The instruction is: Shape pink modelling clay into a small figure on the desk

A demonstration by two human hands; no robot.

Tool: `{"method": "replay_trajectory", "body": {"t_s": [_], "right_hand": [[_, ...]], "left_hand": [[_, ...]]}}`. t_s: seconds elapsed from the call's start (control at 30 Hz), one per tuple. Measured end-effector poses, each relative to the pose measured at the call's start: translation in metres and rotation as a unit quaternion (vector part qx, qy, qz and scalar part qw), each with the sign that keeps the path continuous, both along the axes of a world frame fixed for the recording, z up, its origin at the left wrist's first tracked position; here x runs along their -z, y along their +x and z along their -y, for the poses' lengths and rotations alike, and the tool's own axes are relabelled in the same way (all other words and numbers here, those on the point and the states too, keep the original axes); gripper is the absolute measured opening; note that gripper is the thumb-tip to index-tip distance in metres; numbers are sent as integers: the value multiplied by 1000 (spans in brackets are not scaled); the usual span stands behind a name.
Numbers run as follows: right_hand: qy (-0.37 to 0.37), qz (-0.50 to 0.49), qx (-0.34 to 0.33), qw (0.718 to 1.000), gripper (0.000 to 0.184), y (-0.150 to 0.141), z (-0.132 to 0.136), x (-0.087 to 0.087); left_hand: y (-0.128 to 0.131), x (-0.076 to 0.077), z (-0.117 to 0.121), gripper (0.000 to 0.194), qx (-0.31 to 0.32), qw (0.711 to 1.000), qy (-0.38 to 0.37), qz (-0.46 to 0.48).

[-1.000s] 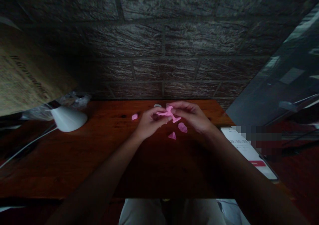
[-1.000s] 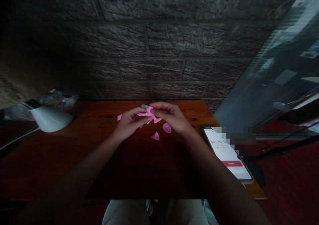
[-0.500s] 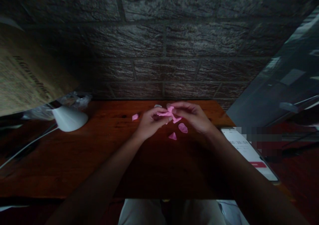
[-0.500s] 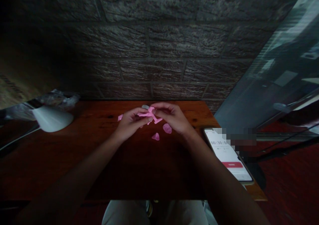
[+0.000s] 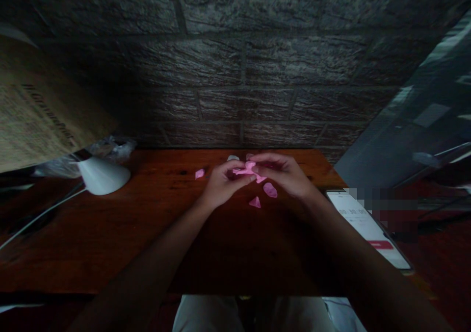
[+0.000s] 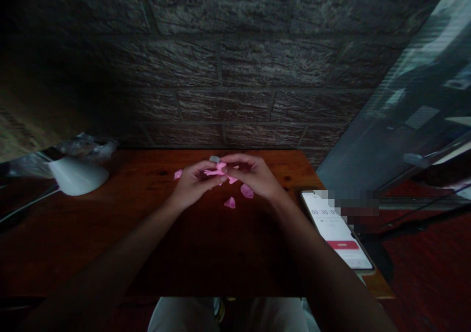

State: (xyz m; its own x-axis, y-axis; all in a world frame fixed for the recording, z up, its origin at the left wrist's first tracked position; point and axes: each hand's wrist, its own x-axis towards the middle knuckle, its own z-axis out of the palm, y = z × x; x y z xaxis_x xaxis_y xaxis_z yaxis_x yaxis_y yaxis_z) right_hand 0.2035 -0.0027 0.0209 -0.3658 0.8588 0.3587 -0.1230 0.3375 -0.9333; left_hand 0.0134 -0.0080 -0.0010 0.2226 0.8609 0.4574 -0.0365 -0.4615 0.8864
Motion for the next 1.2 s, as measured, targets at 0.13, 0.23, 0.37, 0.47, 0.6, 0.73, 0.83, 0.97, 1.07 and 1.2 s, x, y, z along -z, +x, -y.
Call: {"method": "replay_trajectory", "body": {"t_s": [0.13,0.23,0.37,0.47,0.6,0.73,0.83,0.97,1.07,1.2], "right_hand": [[13,5,-11,1000,25,1,0,0],[17,11,-18,1000,25,0,1,0],[19,17,10,1000,20,-1,2,-1],[2,14,45,999,18,-2,1,-2],[-34,11,53,998,18,-3,0,-2],[-59,-1,52,997,19,-4,0,-3],[-73,-7,54,996,19,-5,0,-3],[-82,-14,58,995,21,-6,1,-2],[-85,-19,55,995,23,-5,1,-2],[-89,-6,55,995,22,-5,0,-1]], "left_hand": [[0,2,0,18,-7,1000,13,-4],[0,3,0,19,-10,1000,20,-8],[1,-1,2,18,1,1000,7,3],[1,-4,3,18,4,1000,-10,12],[1,-5,4,17,7,1000,-30,1],[2,-4,3,21,8,999,-42,33],[2,-4,3,23,2,998,-48,41],[2,-3,3,22,8,998,-51,41],[2,-3,3,22,7,997,-55,48],[3,-4,4,19,6,997,-57,46]]}}
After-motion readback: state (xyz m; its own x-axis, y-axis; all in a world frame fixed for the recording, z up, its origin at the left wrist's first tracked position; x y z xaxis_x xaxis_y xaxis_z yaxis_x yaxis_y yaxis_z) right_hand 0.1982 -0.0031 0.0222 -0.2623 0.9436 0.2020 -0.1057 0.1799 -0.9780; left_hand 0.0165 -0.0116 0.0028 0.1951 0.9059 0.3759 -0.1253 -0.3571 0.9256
